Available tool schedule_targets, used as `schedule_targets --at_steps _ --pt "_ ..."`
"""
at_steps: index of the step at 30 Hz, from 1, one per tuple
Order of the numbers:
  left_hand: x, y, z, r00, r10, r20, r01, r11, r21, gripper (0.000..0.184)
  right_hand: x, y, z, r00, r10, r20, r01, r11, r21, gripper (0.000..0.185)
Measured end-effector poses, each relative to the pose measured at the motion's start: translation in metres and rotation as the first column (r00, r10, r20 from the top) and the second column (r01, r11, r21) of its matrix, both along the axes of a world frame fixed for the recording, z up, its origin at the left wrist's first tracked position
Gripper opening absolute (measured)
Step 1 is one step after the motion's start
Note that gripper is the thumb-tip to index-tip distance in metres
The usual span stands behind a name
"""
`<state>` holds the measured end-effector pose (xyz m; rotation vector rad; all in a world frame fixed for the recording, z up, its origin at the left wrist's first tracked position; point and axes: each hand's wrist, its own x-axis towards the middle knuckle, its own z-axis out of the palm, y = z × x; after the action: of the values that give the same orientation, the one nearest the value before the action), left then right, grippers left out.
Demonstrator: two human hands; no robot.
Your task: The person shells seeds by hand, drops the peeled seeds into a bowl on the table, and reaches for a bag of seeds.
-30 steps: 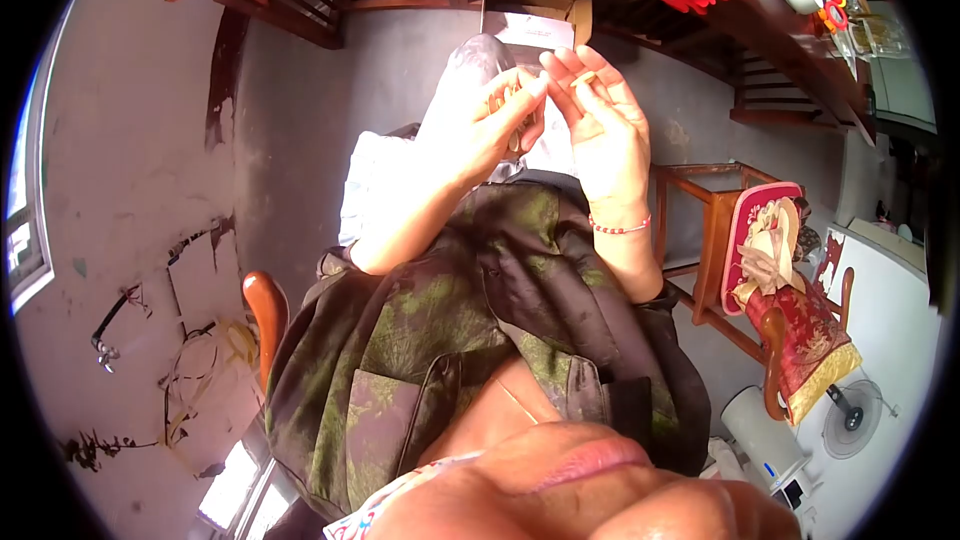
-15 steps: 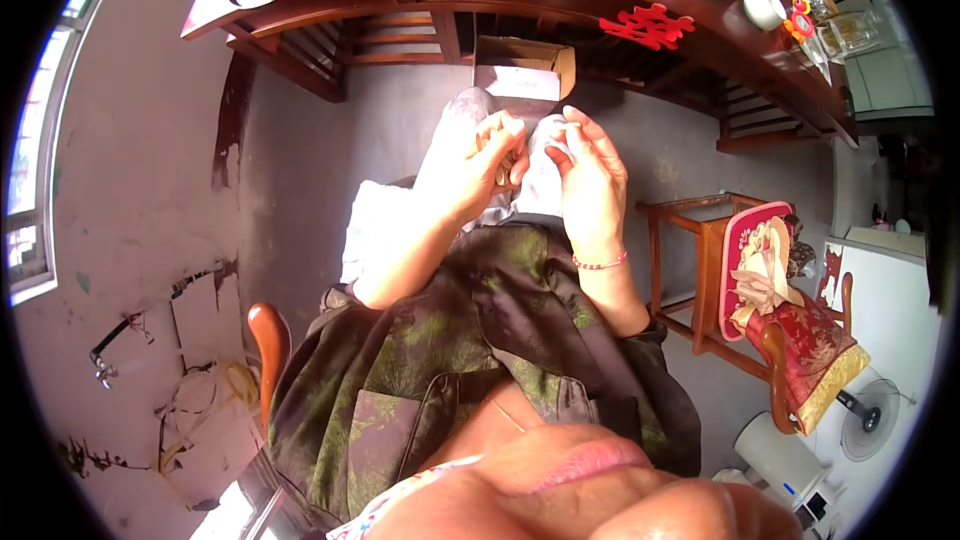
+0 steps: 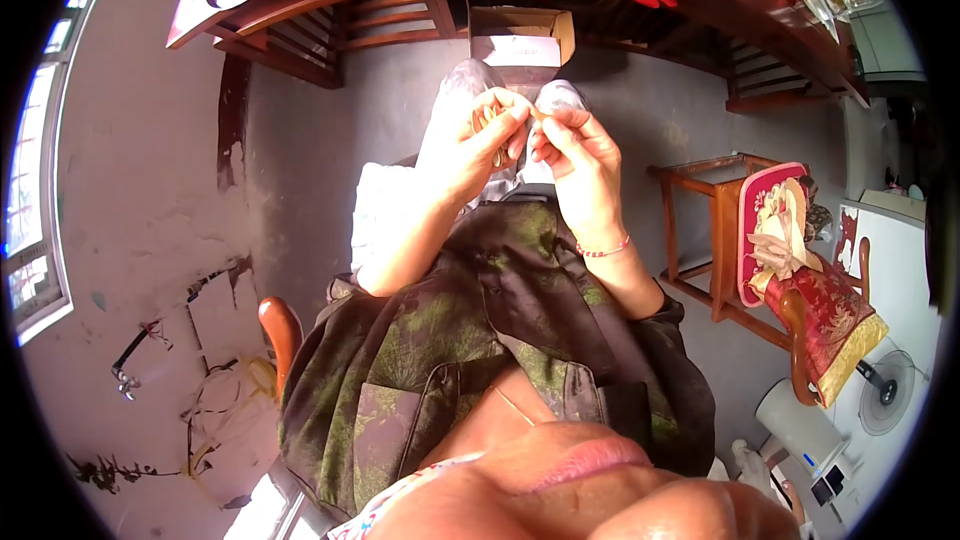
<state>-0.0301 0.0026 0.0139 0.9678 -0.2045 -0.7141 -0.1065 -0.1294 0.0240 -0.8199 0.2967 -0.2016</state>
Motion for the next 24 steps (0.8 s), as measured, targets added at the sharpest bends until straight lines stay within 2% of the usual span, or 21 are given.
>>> schedule_targets --at_steps 6,14,17,19,24 --pt "-0.005 0.001 -0.008 1.0 -0.022 0.006 0.022 1.0 0.0 0.017 -0.004 0.001 -0.005 0.999 0.028 -0.047 -0.025 0.997 0.068 0.006" --pt "-0.009 0.0 -0.004 0.999 0.037 0.018 -0.037 0.999 0.004 0.016 -0.001 0.002 -0.012 0.999 0.018 -0.038 -0.016 0.999 0.039 0.004" --pt "-0.009 0.001 -0.005 0.995 0.052 0.088 -0.054 0.998 0.025 0.015 -0.001 0.002 -0.012 0.999 0.018 -0.049 -0.016 0.999 0.035 0.004" --pt "-0.008 0.003 -0.002 0.99 0.008 0.139 -0.022 0.995 0.1 0.014 0.0 0.001 -0.012 0.998 0.021 -0.058 -0.02 0.999 0.029 0.004" --pt "-0.009 0.003 -0.001 0.991 0.006 0.133 -0.023 0.992 0.122 0.015 -0.001 0.001 -0.013 0.998 0.02 -0.066 -0.016 0.998 0.056 0.003"
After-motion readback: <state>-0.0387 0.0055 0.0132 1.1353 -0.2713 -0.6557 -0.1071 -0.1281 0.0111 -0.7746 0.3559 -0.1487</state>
